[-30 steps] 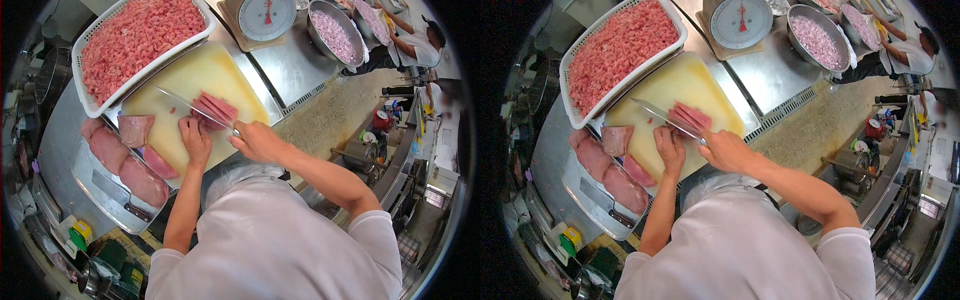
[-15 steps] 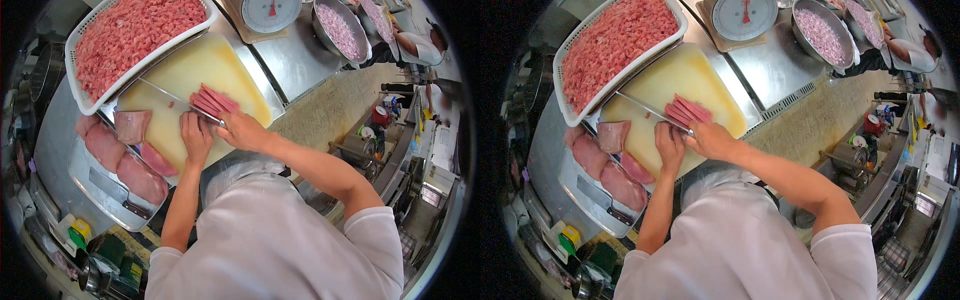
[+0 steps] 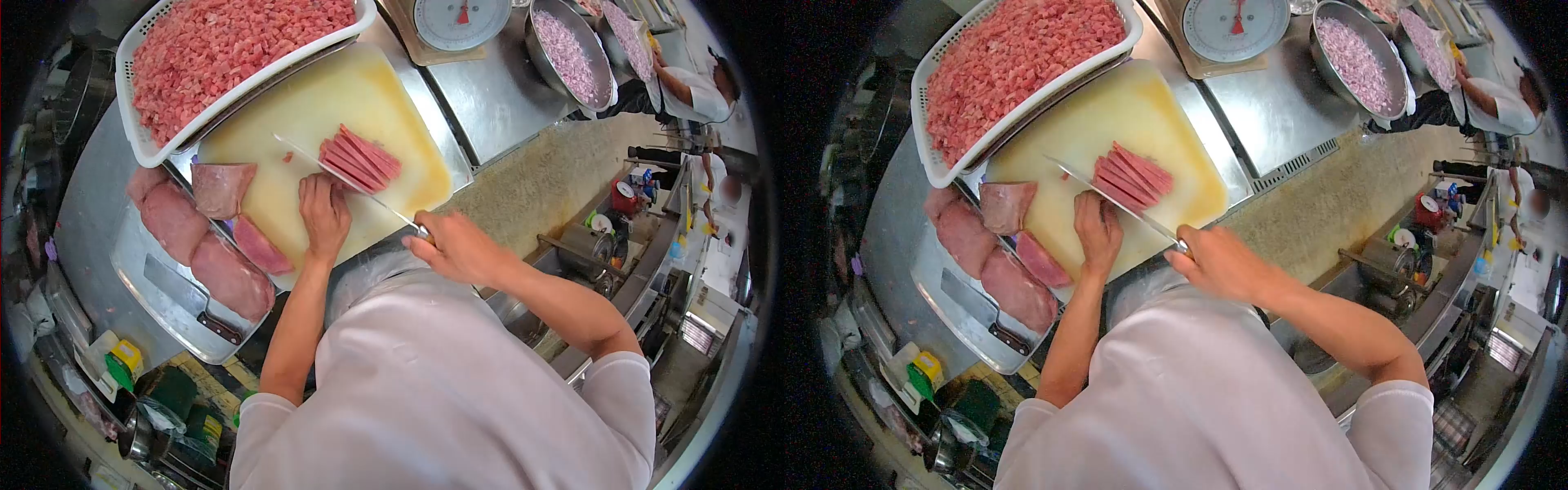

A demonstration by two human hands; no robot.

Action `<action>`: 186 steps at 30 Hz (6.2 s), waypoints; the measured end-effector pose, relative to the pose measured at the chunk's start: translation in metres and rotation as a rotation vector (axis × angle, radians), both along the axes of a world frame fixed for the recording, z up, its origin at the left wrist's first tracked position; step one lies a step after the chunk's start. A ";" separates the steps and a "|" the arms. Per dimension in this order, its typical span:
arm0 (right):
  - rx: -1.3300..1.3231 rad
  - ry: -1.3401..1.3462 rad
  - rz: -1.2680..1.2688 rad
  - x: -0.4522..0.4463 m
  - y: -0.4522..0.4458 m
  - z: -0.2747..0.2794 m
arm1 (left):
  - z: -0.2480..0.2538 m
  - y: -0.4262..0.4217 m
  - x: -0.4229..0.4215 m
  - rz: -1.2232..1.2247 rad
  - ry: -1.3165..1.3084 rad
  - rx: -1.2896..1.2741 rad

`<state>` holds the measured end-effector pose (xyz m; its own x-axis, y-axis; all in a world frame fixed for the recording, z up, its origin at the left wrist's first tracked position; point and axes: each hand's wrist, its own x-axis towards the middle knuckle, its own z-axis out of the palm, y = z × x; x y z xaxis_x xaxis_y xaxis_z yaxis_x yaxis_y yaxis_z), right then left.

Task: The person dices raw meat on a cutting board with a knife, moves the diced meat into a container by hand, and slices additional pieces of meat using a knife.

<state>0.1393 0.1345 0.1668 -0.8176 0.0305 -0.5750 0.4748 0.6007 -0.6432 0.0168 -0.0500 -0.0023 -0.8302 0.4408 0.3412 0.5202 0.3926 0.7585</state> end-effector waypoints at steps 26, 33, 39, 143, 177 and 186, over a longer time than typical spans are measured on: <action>0.048 0.252 -0.056 -0.027 0.074 -0.036 | 0.009 0.022 0.014 0.291 -0.152 0.041; -0.014 0.253 -0.134 0.006 0.081 -0.073 | -0.022 0.088 0.033 0.422 -0.140 -0.008; -0.163 0.303 -0.134 0.001 0.077 -0.059 | -0.031 0.137 0.006 0.375 0.062 -0.070; 0.075 0.199 0.036 -0.037 0.013 -0.032 | -0.004 0.024 -0.012 0.106 0.044 0.031; 0.060 0.011 0.047 -0.007 0.005 -0.013 | -0.003 0.022 -0.010 0.097 0.024 0.022; 0.065 0.301 0.007 -0.029 -0.003 -0.061 | 0.003 0.011 -0.005 0.054 0.027 0.044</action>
